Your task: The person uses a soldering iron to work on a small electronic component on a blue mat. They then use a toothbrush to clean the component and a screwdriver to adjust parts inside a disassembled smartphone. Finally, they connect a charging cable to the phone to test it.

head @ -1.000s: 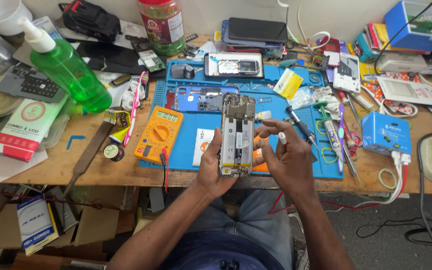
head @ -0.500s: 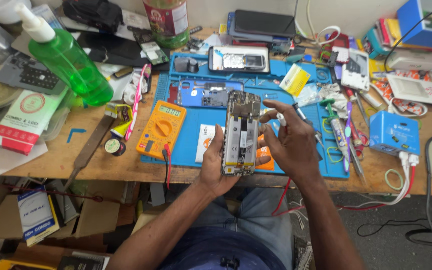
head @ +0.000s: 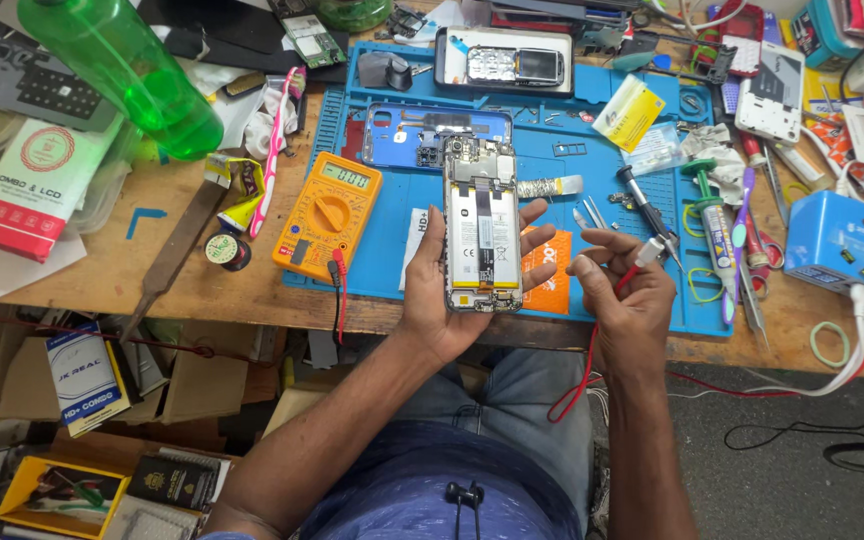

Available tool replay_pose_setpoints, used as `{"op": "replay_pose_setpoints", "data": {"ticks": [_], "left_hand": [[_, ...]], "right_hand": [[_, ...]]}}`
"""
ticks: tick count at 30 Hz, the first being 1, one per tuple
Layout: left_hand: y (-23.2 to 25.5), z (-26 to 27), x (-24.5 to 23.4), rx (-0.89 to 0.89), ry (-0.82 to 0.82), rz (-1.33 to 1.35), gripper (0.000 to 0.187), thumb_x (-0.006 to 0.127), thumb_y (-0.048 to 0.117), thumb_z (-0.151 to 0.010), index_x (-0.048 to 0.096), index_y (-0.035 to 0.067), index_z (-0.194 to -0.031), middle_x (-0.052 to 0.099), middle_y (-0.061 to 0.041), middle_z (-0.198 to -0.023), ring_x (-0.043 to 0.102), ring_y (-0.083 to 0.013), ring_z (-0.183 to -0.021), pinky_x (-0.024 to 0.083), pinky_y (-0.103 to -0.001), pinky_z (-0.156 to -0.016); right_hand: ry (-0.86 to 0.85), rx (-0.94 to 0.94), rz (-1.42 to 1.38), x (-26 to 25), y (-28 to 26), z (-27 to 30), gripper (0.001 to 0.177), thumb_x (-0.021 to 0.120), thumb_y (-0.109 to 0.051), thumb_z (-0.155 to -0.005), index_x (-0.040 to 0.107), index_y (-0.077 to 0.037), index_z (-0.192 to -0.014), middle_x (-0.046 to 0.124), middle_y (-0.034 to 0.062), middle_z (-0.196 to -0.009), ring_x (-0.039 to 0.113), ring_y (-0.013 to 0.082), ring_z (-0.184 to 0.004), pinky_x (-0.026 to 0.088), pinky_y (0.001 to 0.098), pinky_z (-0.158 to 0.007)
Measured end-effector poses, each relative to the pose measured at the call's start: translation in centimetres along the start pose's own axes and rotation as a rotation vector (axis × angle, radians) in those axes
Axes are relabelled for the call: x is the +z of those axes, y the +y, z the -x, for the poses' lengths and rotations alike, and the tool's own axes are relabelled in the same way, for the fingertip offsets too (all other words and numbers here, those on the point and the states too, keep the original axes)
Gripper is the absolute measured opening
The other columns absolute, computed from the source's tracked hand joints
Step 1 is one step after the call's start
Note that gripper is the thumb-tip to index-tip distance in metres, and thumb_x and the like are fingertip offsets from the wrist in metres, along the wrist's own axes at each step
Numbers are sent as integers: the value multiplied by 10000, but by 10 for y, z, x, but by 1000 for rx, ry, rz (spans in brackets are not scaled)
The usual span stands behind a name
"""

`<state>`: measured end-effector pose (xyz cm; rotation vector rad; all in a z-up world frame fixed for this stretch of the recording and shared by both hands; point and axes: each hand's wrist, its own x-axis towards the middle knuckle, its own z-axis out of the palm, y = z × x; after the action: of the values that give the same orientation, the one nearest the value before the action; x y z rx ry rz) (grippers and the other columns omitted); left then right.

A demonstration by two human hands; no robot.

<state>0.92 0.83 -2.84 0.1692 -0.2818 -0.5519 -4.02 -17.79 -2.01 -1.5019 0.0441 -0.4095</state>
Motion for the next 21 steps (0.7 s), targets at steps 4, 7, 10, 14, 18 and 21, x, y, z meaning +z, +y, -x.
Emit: {"op": "replay_pose_setpoints", "data": {"ticks": [4,7,10,14,18,21], "left_hand": [[0,0,0,8,20,-22,784,363,630,-1084,293,79,-1637,404,-258,-1593,479,-373,-1422,460,-577,-1151],[0,-1,-4,3,31,-9,787,386,626,-1081,305,73,-1635,415,-244,-1594,485,-362,-1423,467,-574,-1150],[-1,0,-3,-3,40,19,791,407,621,-1075,328,58,-1624,432,-232,-1589,501,-356,-1413,473,-563,-1143],[1,-2,11,-10,54,-24,767,417,603,-1063,354,60,-1602,463,-224,-1566,522,-339,-1379,483,-534,-1124],[0,0,8,-12,73,-72,730,400,582,-1062,368,73,-1585,485,-203,-1545,533,-328,-1365,514,-503,-1100],[0,2,2,-4,-6,-44,746,383,575,-1128,385,-2,-1601,485,-211,-1597,538,-334,-1375,522,-465,-1068]], "right_hand": [[-9,-51,32,-3,7,4,282,713,-16,-969,647,37,-1238,678,36,-975,563,35,-780,409,185,-663],[-19,-93,49,-5,13,6,278,715,0,-972,643,47,-1236,678,38,-1004,629,62,-877,486,200,-792],[2,-63,119,-3,11,9,276,711,9,-958,662,43,-1227,680,20,-1001,604,48,-848,471,196,-765],[-32,-73,232,11,-10,2,361,717,8,-890,680,-7,-1249,663,-12,-991,448,-7,-646,360,175,-558],[-118,-221,480,21,-25,2,409,745,12,-845,704,-74,-1243,701,7,-973,355,-13,-552,317,195,-467],[-145,-317,612,25,-32,3,444,762,-3,-846,683,-112,-1269,753,-18,-933,336,7,-482,307,216,-426]]}}
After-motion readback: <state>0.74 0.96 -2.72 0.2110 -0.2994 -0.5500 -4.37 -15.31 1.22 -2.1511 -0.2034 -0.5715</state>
